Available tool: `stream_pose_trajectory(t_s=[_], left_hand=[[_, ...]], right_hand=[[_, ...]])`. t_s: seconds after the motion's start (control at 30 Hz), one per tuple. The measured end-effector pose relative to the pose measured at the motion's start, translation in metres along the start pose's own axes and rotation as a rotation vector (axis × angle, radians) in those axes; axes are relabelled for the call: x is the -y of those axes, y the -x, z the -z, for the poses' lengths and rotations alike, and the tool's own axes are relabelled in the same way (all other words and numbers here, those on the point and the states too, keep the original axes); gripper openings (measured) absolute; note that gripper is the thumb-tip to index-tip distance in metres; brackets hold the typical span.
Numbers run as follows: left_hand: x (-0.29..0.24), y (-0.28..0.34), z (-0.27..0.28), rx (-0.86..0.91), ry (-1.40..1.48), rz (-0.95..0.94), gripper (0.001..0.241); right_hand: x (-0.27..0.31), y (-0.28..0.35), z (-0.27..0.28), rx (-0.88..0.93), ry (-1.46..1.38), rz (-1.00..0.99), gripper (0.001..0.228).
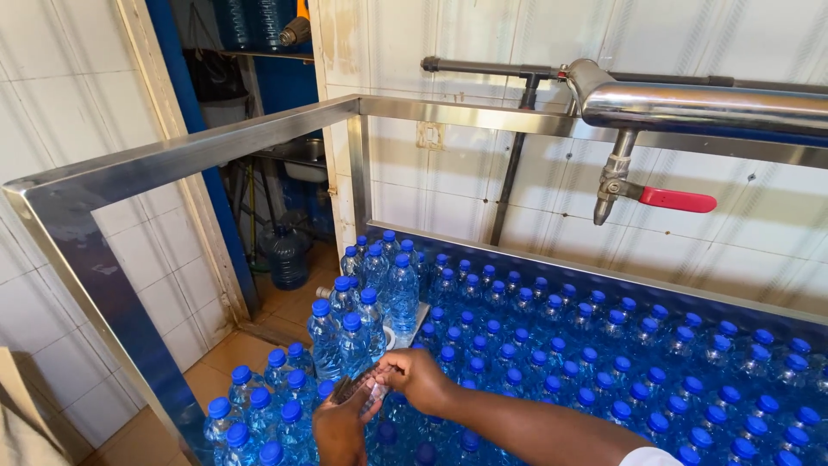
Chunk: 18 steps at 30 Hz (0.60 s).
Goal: Manually placing and securing caps onto a large array of filled water bottles in a production facility.
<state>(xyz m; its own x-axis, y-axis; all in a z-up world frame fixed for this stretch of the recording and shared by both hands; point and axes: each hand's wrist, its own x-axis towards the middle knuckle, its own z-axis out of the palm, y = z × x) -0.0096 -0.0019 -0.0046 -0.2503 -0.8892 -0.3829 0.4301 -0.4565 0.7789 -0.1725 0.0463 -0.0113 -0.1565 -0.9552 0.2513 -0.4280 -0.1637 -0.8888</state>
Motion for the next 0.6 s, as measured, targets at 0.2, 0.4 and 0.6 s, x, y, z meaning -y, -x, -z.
stream_pose_trajectory(t_s=[0.2,0.4,0.6], left_hand=[[0.012,-0.014,0.009,0.104,0.001,0.016,0.027],[-0.002,0.007,-0.005,-0.068,-0.038,0.025,0.028],[0.004,-0.018,-0.001,-0.144,-0.211,0.133,0.033]], right_hand=[[0.007,-0.001,-0.004,-0.11,-0.016,-0.011,0.011],[0.014,-0.004,0.002,-0.276,0.208,0.096,0.013],[0.035,-0.019,0.055,0.434,-0.251,-0.459,0.026]])
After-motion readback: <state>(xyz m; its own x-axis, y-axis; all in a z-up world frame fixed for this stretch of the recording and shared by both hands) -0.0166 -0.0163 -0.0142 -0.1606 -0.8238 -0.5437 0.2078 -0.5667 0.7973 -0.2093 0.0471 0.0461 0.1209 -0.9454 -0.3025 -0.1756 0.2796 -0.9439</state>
